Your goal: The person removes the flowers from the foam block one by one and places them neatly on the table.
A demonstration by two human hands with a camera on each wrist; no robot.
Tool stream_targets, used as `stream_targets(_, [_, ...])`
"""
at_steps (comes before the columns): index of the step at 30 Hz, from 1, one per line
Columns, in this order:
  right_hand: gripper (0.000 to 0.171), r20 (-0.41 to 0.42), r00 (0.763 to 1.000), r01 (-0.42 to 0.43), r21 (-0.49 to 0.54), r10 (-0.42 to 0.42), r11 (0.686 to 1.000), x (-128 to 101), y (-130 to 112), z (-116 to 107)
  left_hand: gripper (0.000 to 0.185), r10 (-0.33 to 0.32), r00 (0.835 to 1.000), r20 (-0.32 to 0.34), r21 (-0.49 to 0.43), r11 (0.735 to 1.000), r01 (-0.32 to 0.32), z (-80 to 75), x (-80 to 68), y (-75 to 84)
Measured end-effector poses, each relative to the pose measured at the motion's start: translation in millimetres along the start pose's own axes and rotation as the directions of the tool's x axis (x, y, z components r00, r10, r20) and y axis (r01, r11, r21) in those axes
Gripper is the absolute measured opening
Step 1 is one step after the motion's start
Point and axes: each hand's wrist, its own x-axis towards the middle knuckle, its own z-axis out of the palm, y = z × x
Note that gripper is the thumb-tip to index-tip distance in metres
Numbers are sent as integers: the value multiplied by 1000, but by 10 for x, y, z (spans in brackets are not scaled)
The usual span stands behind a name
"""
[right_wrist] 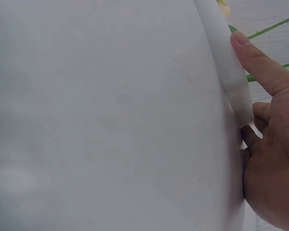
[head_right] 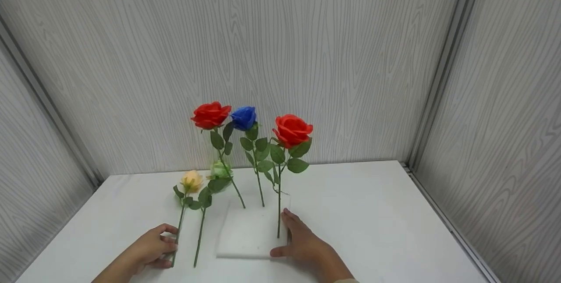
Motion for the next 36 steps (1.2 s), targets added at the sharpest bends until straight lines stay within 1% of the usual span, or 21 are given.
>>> stream_targets(1, [119, 2, 1000, -1, 8, 1, 1000, -1, -1, 2, 44, -4, 1000, -1, 0, 1000, 4, 2, -6, 5])
stream_targets(5, [120, 4, 1000, -2, 9, 2, 1000, 3, 8, 1, 46, 18, 1000, -15, 14, 1000, -18, 27, -19, 12])
stream_targets(8, [120, 3, 1000, -7, 8, 7, 1000, 8, 13, -2, 44, 42, 999, -27, 52, 998, -40, 39, -19, 22])
stream_targets(15, [119, -4, 1000, -2, -9, 2, 1000, 11, -12, 9, 42, 68, 997, -23, 157, 986, -63, 38, -28, 35])
stream_targets(19, [119, -1, 1000, -6, -20, 6, 1000, 11, -26, 4, 41, 81, 996, -27, 193, 978, -74, 41, -22, 22])
stream_targets(24, [117, 0, 1000, 5, -27, -5, 1000, 9, -30, -4, 40, 81, 996, -38, 220, 973, -71, 51, -16, 21])
stream_targets(29, [118, 3, 999, -40, -6, 40, 999, 9, -34, -4, 35, 107, 993, -44, 307, 947, -89, 56, -39, 43])
stream_targets(31, [117, 4, 999, -53, -6, 53, 999, 10, -38, -3, 33, 127, 991, -41, 341, 934, -106, 60, -47, 56])
stream_targets(36, [115, 0, 998, -57, -5, 57, 998, 13, -52, -5, 32, 126, 992, -30, 346, 932, -108, 74, -41, 77])
